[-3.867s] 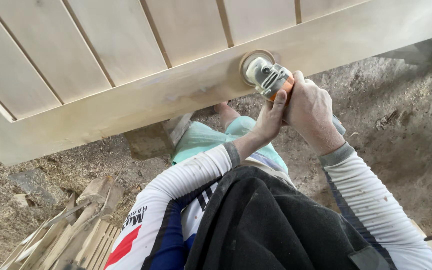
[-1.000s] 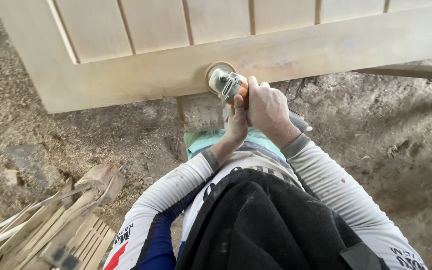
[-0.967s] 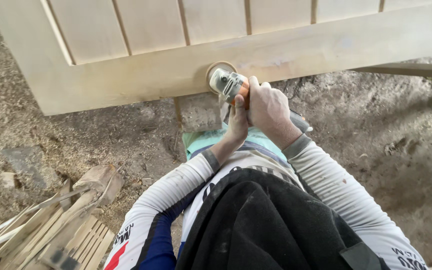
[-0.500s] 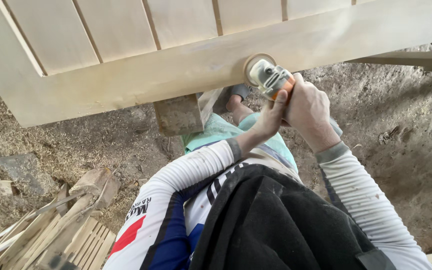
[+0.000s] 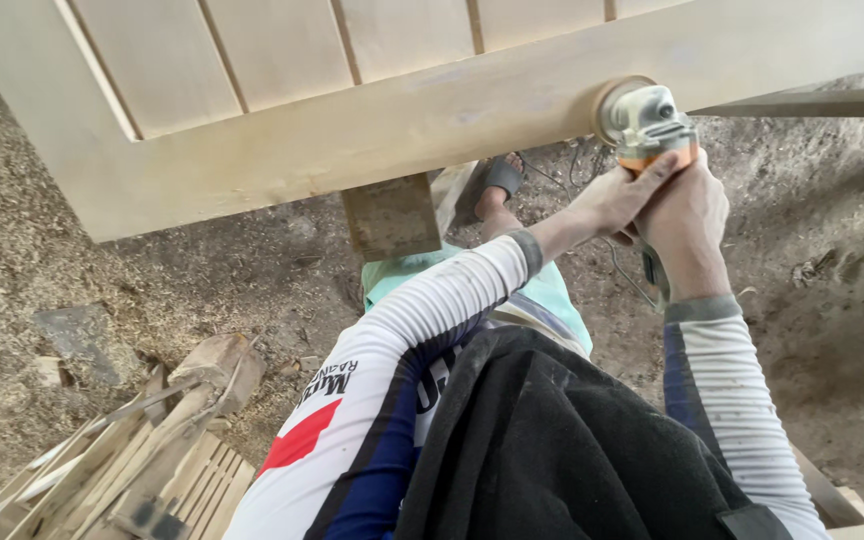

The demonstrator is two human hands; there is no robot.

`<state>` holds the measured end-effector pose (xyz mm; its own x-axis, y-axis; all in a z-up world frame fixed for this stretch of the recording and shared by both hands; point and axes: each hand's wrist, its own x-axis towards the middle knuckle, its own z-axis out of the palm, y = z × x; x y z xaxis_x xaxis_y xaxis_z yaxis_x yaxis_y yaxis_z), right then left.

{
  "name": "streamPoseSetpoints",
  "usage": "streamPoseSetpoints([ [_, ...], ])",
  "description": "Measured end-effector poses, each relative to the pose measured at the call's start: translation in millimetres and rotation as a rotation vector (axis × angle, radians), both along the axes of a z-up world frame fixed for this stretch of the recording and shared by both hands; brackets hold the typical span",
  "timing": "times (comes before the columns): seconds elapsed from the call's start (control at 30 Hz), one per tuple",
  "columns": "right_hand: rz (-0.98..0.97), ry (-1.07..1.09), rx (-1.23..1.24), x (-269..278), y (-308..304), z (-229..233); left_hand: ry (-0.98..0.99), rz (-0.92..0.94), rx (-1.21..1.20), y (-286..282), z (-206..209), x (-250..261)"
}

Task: The person sands a large wood panel using a handheld power sander, moving the tool across the surface and edges.

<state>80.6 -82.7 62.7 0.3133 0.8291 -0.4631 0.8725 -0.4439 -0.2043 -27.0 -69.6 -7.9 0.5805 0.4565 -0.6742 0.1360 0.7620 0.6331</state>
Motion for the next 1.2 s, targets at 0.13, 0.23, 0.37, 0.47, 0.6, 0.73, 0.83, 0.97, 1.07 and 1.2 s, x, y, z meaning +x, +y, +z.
streamPoseSetpoints([
  [0.13, 0.053, 0.041, -0.055, -68.0, 11.1, -11.0, -0.002, 0.163, -0.060, -5.9, 5.2, -77.2],
  [0.23, 0.195, 0.119, -0.054, -130.8, 18.4, -12.4, 0.041, 0.296, 0.034, -12.0, 8.9, -147.9],
  [0.37, 0.418, 0.129, -0.053, -210.3, 22.2, 4.8, 0.092, 0.438, 0.039, -32.2, 18.3, -222.0],
  [0.47, 0.508, 0.202, -0.040, -245.7, 19.1, 18.4, 0.079, 0.572, 0.132, -58.6, 20.7, -249.4],
  [0.6, 0.605, 0.192, 0.104, -240.8, 8.6, 25.8, 0.015, 0.728, 0.210, -74.5, 8.0, -234.1],
  [0.73, 0.552, 0.129, 0.056, -203.1, 10.1, 22.4, -0.083, 0.789, 0.358, -69.0, -2.7, -189.4],
  [0.83, 0.497, 0.101, 0.016, -164.2, 11.4, 20.4, -0.141, 0.653, 0.236, -64.7, -3.5, -155.4],
  [0.97, 0.443, 0.107, 0.017, -113.7, 19.5, 19.7, -0.116, 0.488, 0.154, -50.5, -5.2, -113.6],
  [1.07, 0.433, 0.091, 0.064, -77.5, 18.4, 17.9, -0.177, 0.558, 0.230, -43.5, -9.1, -72.5],
  [1.2, 0.387, 0.112, 0.090, -34.0, 18.2, 10.1, -0.100, 0.426, 0.111, -36.0, -8.4, -34.6],
])
